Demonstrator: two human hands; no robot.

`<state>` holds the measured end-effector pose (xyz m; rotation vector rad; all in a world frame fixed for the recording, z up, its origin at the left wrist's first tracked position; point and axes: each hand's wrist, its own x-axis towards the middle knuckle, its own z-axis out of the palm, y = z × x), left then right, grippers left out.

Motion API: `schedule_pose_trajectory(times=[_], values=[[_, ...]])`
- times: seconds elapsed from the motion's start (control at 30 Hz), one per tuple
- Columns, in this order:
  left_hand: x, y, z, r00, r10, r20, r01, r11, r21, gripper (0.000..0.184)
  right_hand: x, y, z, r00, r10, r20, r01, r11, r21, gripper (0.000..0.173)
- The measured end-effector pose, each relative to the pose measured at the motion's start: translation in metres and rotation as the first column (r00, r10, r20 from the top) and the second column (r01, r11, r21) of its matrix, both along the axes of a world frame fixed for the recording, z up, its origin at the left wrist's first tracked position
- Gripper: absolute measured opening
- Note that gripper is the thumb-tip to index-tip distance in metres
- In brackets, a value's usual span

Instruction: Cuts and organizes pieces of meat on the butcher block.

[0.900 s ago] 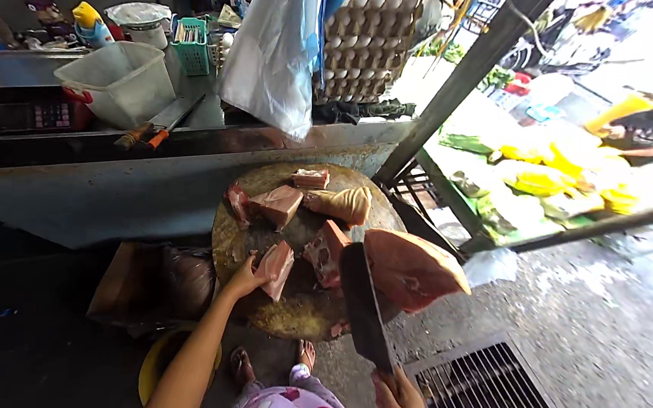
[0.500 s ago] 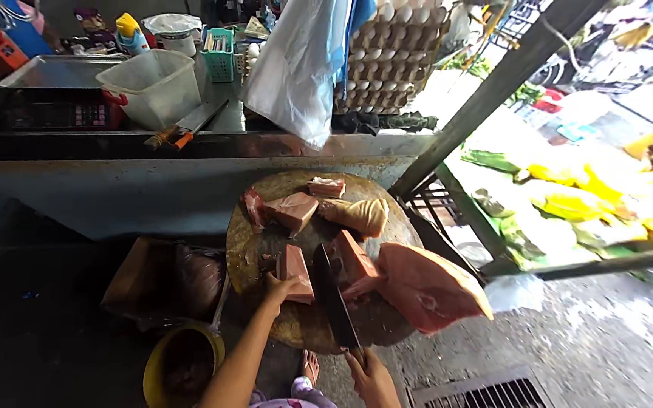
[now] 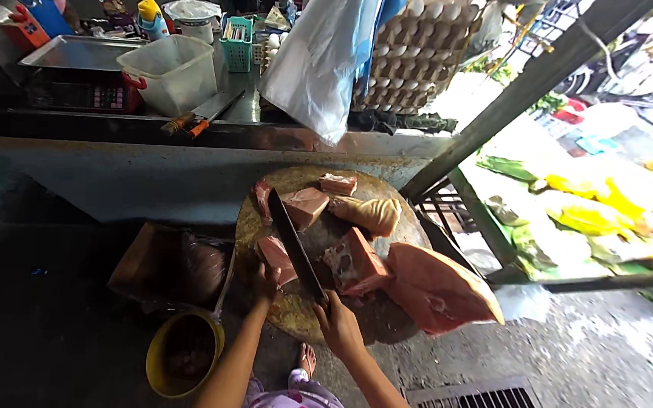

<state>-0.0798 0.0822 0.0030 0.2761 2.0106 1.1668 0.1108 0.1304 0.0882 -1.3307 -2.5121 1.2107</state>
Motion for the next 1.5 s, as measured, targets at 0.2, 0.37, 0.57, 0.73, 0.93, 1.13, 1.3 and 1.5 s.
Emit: schedule_pose_trajectory(times=[0.2,0.37,0.57,0.73,0.93,1.13,1.3,1.5], values=[[-0.007,-0.01,0.0,0.997,-0.048,0.052,0.045,0.997,0.068,0.056,-0.017,-0.004,0.004,0.98,0.036,0.197,-0.039,0.999,0.013,0.042],[-0.009,-0.026,0.008,0.998,-0.029,0.053,0.022,0.99,0.137,0.04,-0.015,-0.003,0.005,0.956,0.056,0.289,-0.049,0.998,-0.03,0.045],[-0.035,-0.054,-0.003,0.989,0.124,0.076,-0.131,0.987,0.091,0.053,-0.026,-0.005,0.137,0.819,0.257,-0.513,-0.018,0.905,0.425,0.031],[-0.047,-0.069,-0.001,0.965,0.245,0.096,-0.252,0.965,0.069,0.049,-0.069,0.017,0.273,0.13,0.512,-0.849,0.291,0.799,0.527,0.017],[-0.054,-0.075,-0.005,0.956,0.29,0.046,-0.293,0.952,0.092,0.049,-0.036,-0.014,0.039,0.958,0.044,-0.285,0.063,0.932,0.356,0.039],[-0.021,-0.046,0.0,0.989,0.142,-0.046,-0.137,0.986,0.096,0.048,-0.028,-0.004,-0.017,0.91,0.097,0.404,-0.067,0.994,-0.088,0.041],[0.001,-0.015,0.013,0.993,-0.01,-0.114,0.01,1.0,0.006,0.061,-0.035,-0.004,-0.015,0.907,0.097,0.41,-0.065,0.994,-0.091,0.04],[0.003,-0.001,0.008,0.993,0.005,-0.122,0.004,0.997,0.077,0.058,-0.02,0.009,-0.048,0.957,0.065,0.283,-0.067,0.998,-0.003,0.04]])
